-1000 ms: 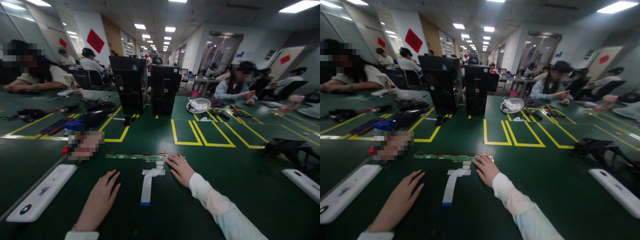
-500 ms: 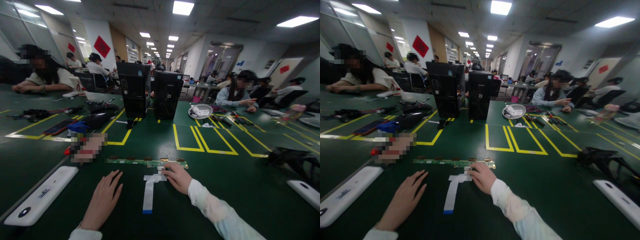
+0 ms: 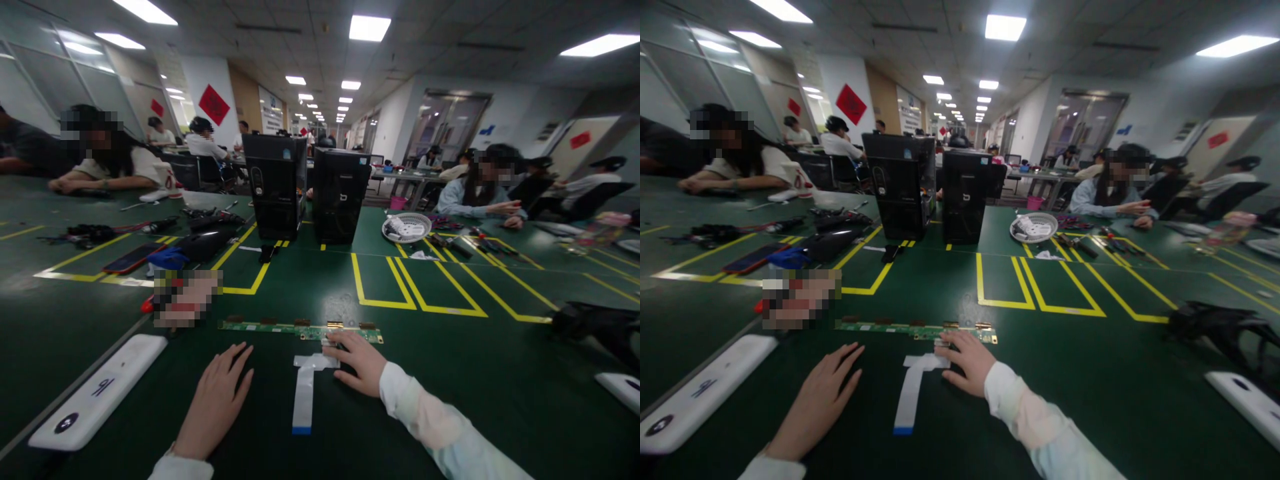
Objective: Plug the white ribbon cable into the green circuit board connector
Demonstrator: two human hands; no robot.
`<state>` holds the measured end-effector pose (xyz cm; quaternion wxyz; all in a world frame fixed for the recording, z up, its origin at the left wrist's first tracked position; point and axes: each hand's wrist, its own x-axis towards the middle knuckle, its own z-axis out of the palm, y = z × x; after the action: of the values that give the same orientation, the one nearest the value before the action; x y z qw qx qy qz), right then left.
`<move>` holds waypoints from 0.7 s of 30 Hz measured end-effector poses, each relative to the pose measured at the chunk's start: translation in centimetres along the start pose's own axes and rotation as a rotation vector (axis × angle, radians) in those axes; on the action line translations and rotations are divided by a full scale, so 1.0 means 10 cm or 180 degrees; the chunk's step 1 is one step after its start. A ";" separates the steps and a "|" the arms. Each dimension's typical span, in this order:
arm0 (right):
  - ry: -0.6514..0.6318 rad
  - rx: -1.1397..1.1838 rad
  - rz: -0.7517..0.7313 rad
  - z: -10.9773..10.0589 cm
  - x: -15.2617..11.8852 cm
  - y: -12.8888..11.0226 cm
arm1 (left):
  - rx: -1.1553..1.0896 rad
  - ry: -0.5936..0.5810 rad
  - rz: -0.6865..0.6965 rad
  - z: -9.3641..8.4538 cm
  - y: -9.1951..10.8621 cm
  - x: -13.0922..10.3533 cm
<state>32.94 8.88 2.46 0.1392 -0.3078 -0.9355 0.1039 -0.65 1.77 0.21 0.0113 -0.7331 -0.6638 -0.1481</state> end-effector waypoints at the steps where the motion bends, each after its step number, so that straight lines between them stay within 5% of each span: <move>1: -0.0040 -0.0011 0.0021 0.00 0.00 0.00 | 0.0007 0.0018 0.0011 0.01 0.00 0.00; 6: -0.0176 -0.0086 0.0137 -0.04 -0.10 -0.03 | 0.0080 0.0015 0.0089 0.05 -0.03 0.01; 10: -0.0021 -0.0203 0.0405 -0.05 -0.42 -0.09 | 0.0083 -0.0057 0.0078 0.05 -0.04 0.00; 21: 0.0555 -0.1076 0.1188 -0.09 -2.17 -0.09 | 0.0046 -0.0006 0.0055 -0.01 0.03 -0.01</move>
<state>49.46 -4.91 -0.74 0.1444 -0.5017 -0.8510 -0.0568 -0.35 1.61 0.33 0.0173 -0.7388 -0.6585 -0.1425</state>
